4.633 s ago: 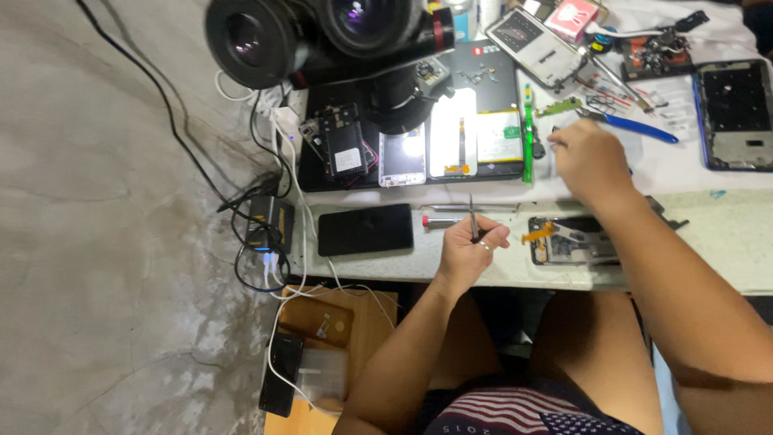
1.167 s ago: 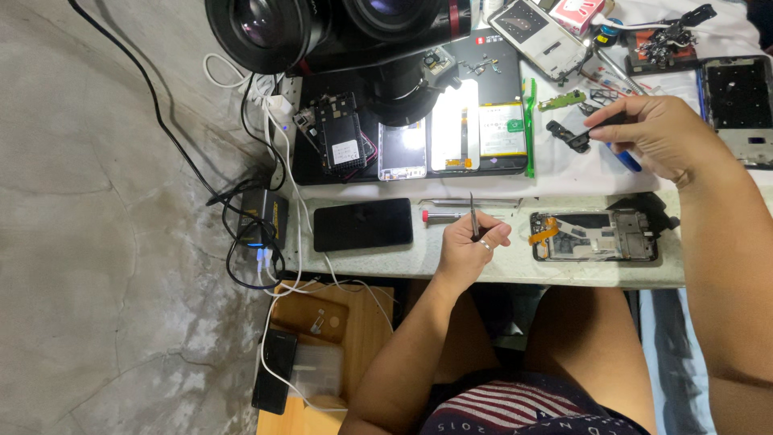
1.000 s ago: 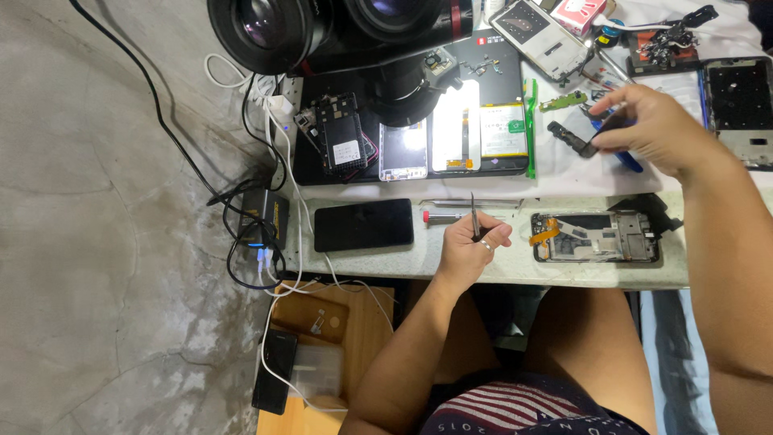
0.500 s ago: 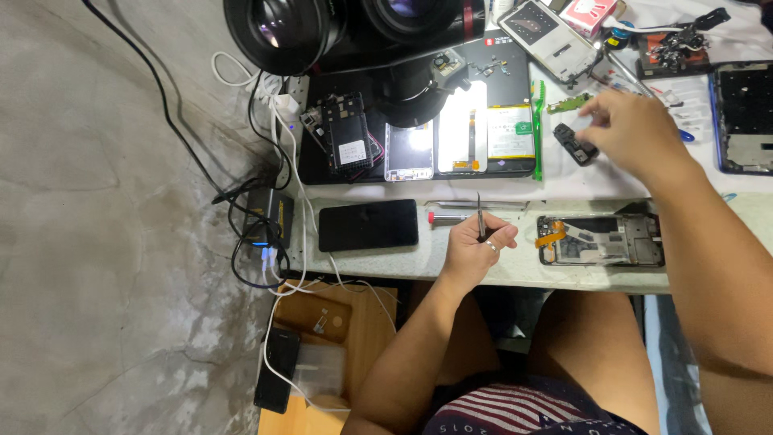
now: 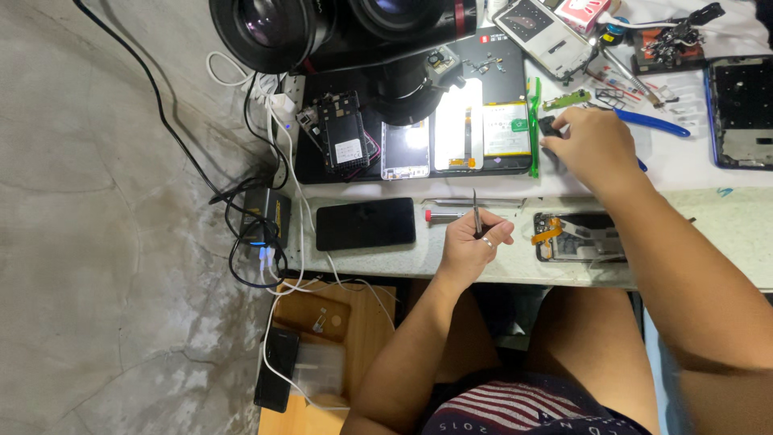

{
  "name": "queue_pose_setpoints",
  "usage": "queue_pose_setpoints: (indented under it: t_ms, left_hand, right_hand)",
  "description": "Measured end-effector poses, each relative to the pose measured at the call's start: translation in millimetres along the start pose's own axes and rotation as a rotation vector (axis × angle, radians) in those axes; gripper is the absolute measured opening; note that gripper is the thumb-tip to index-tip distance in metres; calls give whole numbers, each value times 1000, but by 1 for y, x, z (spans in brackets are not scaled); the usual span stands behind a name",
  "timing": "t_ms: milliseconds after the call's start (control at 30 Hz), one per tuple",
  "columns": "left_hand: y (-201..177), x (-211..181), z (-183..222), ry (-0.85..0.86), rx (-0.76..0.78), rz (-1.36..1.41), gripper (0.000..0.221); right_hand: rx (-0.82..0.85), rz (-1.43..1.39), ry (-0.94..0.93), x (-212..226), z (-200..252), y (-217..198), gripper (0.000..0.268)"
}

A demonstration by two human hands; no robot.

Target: The person uses a metal spudger to carefully pry and lift a flexible ribbon cable from a smartphone chassis. They then use tweezers to lift and remove a small black component from the device's interior.

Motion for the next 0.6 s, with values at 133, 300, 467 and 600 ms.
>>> queue_pose_setpoints:
  t_ms: [133, 300, 467, 600]
  left_hand:
    - [-1, -3, 1, 28, -8, -32, 14]
    - [-3, -9, 3, 4, 18, 139, 40]
    - [-1, -10, 0, 195, 55, 251, 54]
    - [-4, -10, 1, 190, 108, 282, 58]
  right_hand:
    - [-43, -130, 61, 6, -1, -22, 33]
    - [223, -381, 30, 10, 56, -63, 39]
    - [355, -470, 7, 33, 118, -65, 45]
    - [46, -593, 246, 32, 139, -33, 18]
Point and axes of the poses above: each hand's wrist, its own z-axis away from the middle knuckle, its own y-axis out of the palm, x = y × z, the point moved 1 cm from there along -z, towards the middle knuckle, and after that the axes turned 10 degrees about -x, right-handed, at the moved point
